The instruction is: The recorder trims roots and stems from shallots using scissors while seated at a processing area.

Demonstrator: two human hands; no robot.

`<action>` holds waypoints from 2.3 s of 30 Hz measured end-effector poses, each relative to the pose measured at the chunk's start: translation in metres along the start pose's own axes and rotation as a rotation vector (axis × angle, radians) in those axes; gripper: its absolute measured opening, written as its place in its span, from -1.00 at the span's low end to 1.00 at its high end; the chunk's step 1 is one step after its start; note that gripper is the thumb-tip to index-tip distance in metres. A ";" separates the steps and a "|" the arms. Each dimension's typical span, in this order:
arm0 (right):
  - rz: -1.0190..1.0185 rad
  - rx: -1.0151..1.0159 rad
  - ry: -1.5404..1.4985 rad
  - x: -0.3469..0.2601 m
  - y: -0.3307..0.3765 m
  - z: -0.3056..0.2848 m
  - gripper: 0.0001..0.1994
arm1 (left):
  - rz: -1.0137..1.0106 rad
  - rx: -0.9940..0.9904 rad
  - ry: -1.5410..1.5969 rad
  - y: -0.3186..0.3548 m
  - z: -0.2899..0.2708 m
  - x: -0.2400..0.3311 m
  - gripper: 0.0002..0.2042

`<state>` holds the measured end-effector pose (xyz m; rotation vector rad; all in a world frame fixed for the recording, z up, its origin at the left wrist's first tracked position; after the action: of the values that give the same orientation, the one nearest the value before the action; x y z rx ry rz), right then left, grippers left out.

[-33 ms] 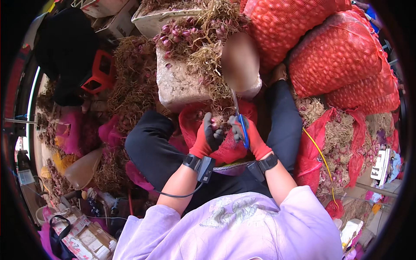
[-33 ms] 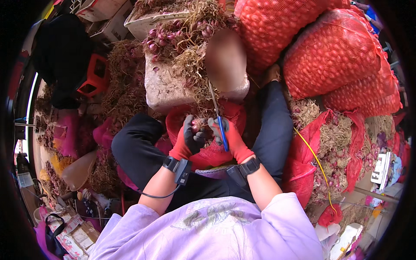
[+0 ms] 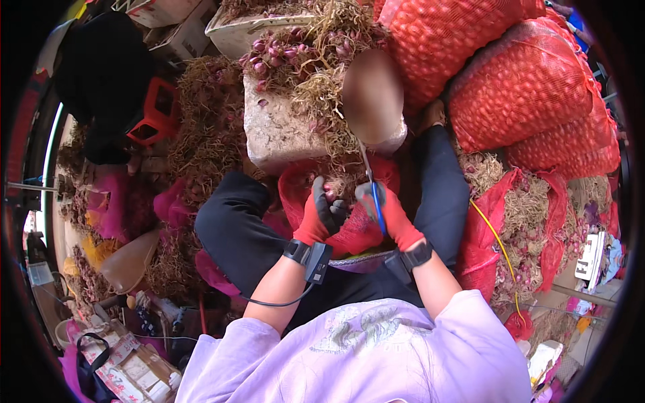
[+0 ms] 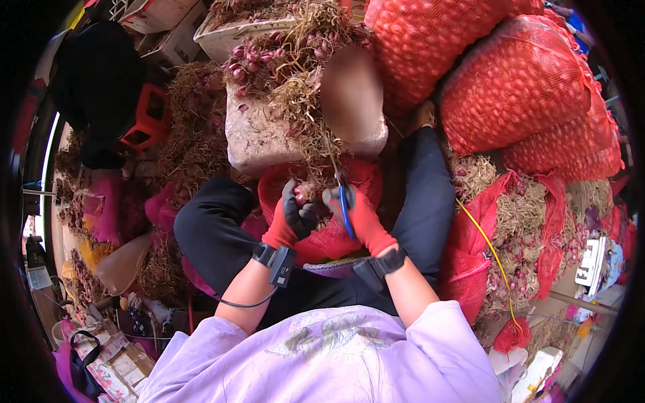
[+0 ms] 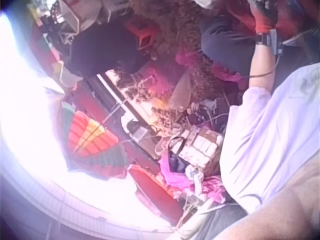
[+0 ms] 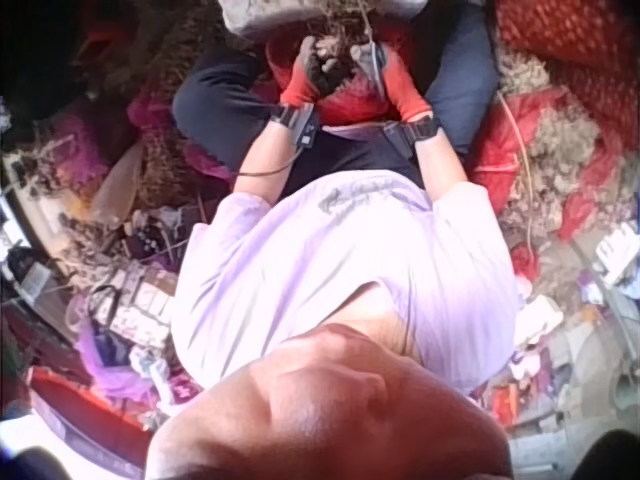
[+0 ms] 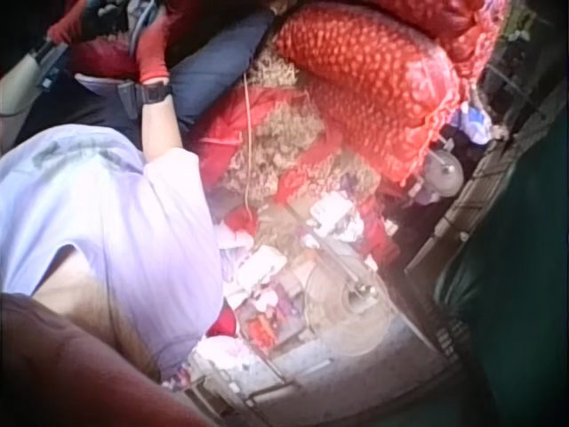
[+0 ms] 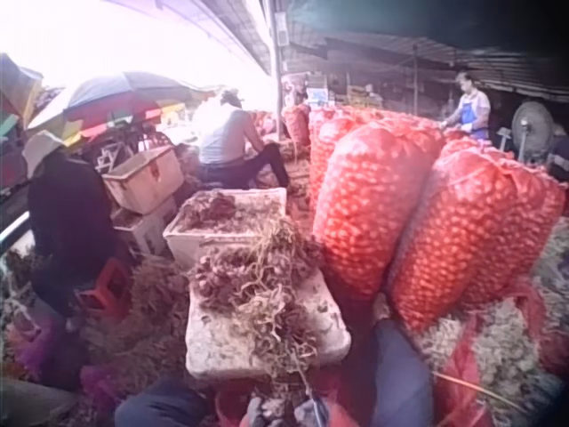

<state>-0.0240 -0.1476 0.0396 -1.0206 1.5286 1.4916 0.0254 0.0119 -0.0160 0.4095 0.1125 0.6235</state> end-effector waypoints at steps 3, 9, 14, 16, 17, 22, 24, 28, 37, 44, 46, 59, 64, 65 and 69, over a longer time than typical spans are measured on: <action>-0.147 0.150 0.862 0.002 0.027 0.001 -0.39 | 0.116 0.083 0.077 -0.001 0.008 -0.002 -0.71; -0.024 0.089 1.054 0.010 0.040 0.013 -0.23 | 0.196 0.085 -0.021 -0.007 0.006 -0.009 -0.71; -0.042 0.113 1.037 0.021 0.033 0.016 -0.41 | 0.432 0.175 -0.474 -0.020 -0.052 -0.011 -0.73; 0.050 0.053 0.953 0.027 0.031 0.005 -0.45 | 0.399 0.152 -0.432 -0.011 -0.018 -0.022 -0.74; 0.127 -0.014 0.867 0.028 0.031 0.001 -0.48 | 0.380 0.133 -0.391 -0.004 0.002 -0.025 -0.76; 0.066 -0.001 0.625 0.019 0.042 -0.001 -0.52 | 0.226 0.133 -0.093 0.004 0.031 -0.011 -0.78; -0.039 0.119 0.760 0.022 0.044 -0.003 -0.53 | 0.273 0.281 -0.074 0.009 0.046 -0.010 -0.76; -0.122 0.201 0.939 0.017 0.045 -0.003 -0.54 | 0.303 0.327 -0.130 0.004 0.030 -0.014 -0.75; 0.055 0.005 0.584 0.003 0.046 -0.007 -0.59 | 0.350 -0.173 -0.354 0.002 0.039 -0.007 -0.79; -0.123 0.237 0.996 0.006 0.049 -0.008 -0.56 | 0.415 -0.141 -0.222 0.009 0.053 -0.004 -0.67; -0.165 0.270 1.057 0.000 0.049 -0.004 -0.55 | 0.432 -0.110 -0.249 0.008 0.051 -0.005 -0.67; -0.207 0.226 0.892 0.002 0.052 -0.011 -0.60 | 0.700 0.012 -0.885 0.004 0.024 -0.001 -0.61; -0.206 0.279 1.014 0.006 0.050 -0.010 -0.60 | 0.423 -0.198 -0.331 0.006 0.036 -0.005 -0.60; -0.125 0.215 0.949 0.008 0.049 -0.011 -0.60 | 0.435 -0.197 -0.270 0.005 0.037 -0.005 -0.65; -0.017 0.071 0.525 0.008 0.050 -0.015 -0.62 | 0.459 -0.209 -0.229 0.002 0.025 -0.002 -0.73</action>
<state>-0.0724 -0.1630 0.0524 -1.4558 1.9059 1.1985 0.0284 0.0036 0.0076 0.3019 -0.2709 1.0242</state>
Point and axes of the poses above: each hand's wrist, its own y-axis away from the middle knuckle, its own z-axis out of the palm, x = y × z, the point moved 2 cm from there along -y, towards the middle knuckle, and after that the axes turned 6 degrees about -x, right-handed, at the moved point
